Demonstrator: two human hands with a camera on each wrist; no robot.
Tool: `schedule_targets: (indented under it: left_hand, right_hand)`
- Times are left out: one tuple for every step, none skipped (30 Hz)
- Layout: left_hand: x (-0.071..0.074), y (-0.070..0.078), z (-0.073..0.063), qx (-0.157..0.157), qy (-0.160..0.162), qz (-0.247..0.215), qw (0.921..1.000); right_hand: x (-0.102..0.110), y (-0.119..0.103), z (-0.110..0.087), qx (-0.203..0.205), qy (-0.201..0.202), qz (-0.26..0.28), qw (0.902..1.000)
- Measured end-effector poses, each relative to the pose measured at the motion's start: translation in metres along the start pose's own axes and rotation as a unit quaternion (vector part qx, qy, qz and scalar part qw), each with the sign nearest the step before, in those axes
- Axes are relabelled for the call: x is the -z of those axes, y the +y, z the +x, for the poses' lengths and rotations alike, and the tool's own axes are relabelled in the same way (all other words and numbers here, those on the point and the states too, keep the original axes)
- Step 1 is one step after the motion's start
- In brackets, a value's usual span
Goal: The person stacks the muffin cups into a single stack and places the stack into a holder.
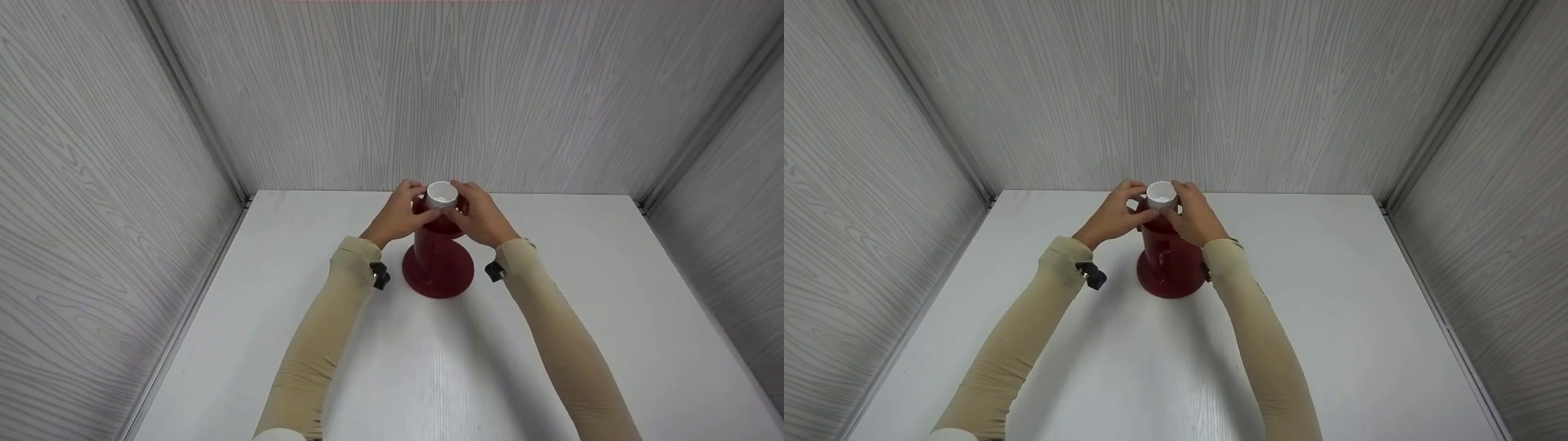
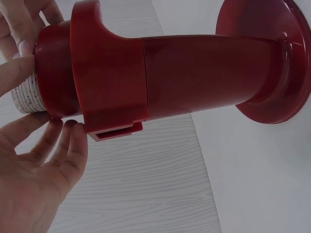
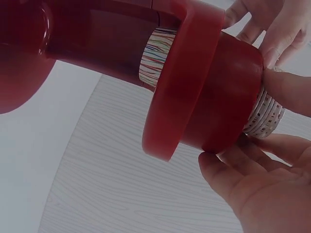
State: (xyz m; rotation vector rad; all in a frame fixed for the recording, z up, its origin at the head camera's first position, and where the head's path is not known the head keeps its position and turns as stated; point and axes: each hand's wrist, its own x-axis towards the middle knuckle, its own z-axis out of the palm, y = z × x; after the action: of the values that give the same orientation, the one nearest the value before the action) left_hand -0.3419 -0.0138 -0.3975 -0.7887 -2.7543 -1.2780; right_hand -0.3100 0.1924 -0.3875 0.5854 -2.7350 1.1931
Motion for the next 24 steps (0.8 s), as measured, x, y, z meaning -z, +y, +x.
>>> schedule_targets:
  left_hand:
    - [0.0001, -0.0001, 0.0000, 0.000, 0.000, -0.001, 1.0000]
    - [0.0000, -0.0002, -0.0001, -0.001, -0.001, -0.003, 1.0000]
    - [0.0001, -0.0003, -0.0001, 0.000, -0.001, -0.003, 1.0000]
    - [0.0000, -0.0003, -0.0002, 0.000, -0.001, -0.004, 1.0000]
    - [0.0000, -0.0003, -0.0003, 0.001, -0.001, -0.005, 1.0000]
    - [0.0000, -0.0002, -0.0004, 0.001, -0.002, -0.007, 1.0000]
    - [-0.0001, -0.0003, -0.0004, 0.002, -0.002, -0.008, 1.0000]
    - [-0.0002, -0.0002, -0.0004, 0.002, -0.002, -0.009, 1.0000]
    - [-0.0002, -0.0002, -0.0005, 0.003, -0.001, -0.011, 0.9999]
    - [-0.0003, -0.0004, -0.0004, 0.002, -0.001, -0.013, 0.9999]
    - [-0.0004, -0.0006, -0.0004, 0.002, 0.000, -0.015, 0.9999]
    - [-0.0004, -0.0007, -0.0003, 0.002, 0.000, -0.018, 0.9998]
    - [-0.0006, -0.0012, -0.0001, 0.002, 0.001, -0.018, 0.9998]
    - [-0.0005, -0.0016, -0.0001, 0.001, 0.001, -0.019, 0.9998]
    - [-0.0005, -0.0021, -0.0001, 0.001, 0.002, -0.019, 0.9998]
    - [-0.0007, -0.0025, -0.0001, 0.002, 0.002, -0.019, 0.9998]
    - [-0.0008, -0.0027, -0.0002, 0.002, 0.002, -0.018, 0.9998]
    - [-0.0009, -0.0029, -0.0003, 0.001, 0.002, -0.017, 0.9998]
    - [-0.0009, -0.0033, -0.0004, 0.002, 0.002, -0.019, 0.9998]
    - [-0.0009, -0.0034, -0.0005, 0.003, 0.002, -0.020, 0.9998]
    - [-0.0008, -0.0034, -0.0007, 0.004, 0.002, -0.021, 0.9998]
    - [-0.0008, -0.0035, -0.0008, 0.004, 0.002, -0.023, 0.9997]
    - [-0.0007, -0.0036, -0.0010, 0.005, 0.002, -0.024, 0.9997]
    - [-0.0007, -0.0037, -0.0011, 0.006, 0.002, -0.026, 0.9997]
  right_hand:
    - [-0.0003, 0.0000, 0.0001, 0.000, 0.000, 0.001, 1.0000]
    - [-0.0006, -0.0001, 0.0000, -0.001, 0.001, 0.002, 1.0000]
    - [-0.0009, -0.0001, -0.0002, -0.001, 0.003, 0.003, 1.0000]
    - [-0.0013, -0.0002, -0.0003, 0.000, 0.005, 0.004, 1.0000]
    - [-0.0017, 0.0001, -0.0003, 0.002, 0.007, 0.004, 1.0000]
    - [-0.0022, 0.0003, -0.0002, 0.004, 0.009, 0.003, 0.9999]
    - [-0.0026, 0.0005, -0.0003, 0.007, 0.011, 0.002, 0.9999]
    - [-0.0029, 0.0008, -0.0005, 0.008, 0.014, 0.002, 0.9999]
    - [-0.0033, 0.0012, -0.0007, 0.010, 0.017, 0.001, 0.9998]
    - [-0.0035, 0.0014, -0.0008, 0.011, 0.019, 0.001, 0.9998]
    - [-0.0037, 0.0015, -0.0010, 0.010, 0.021, 0.001, 0.9997]
    - [-0.0039, 0.0014, -0.0012, 0.008, 0.023, 0.003, 0.9997]
    - [-0.0039, 0.0015, -0.0014, 0.006, 0.023, 0.004, 0.9997]
    - [-0.0038, 0.0014, -0.0015, 0.003, 0.024, 0.006, 0.9997]
    - [-0.0039, 0.0013, -0.0015, 0.001, 0.023, 0.008, 0.9997]
    - [-0.0039, 0.0015, -0.0017, -0.002, 0.022, 0.009, 0.9997]
    - [-0.0038, 0.0015, -0.0020, -0.003, 0.022, 0.010, 0.9997]
    - [-0.0039, 0.0016, -0.0021, -0.004, 0.021, 0.010, 0.9997]
    - [-0.0039, 0.0015, -0.0024, -0.004, 0.021, 0.009, 0.9997]
    - [-0.0040, 0.0015, -0.0027, -0.003, 0.020, 0.008, 0.9998]
    - [-0.0041, 0.0015, -0.0030, -0.003, 0.021, 0.007, 0.9998]
    - [-0.0042, 0.0015, -0.0034, -0.003, 0.020, 0.005, 0.9998]
    - [-0.0043, 0.0014, -0.0036, -0.003, 0.020, 0.002, 0.9998]
    - [-0.0044, 0.0015, -0.0038, -0.002, 0.021, 0.001, 0.9998]
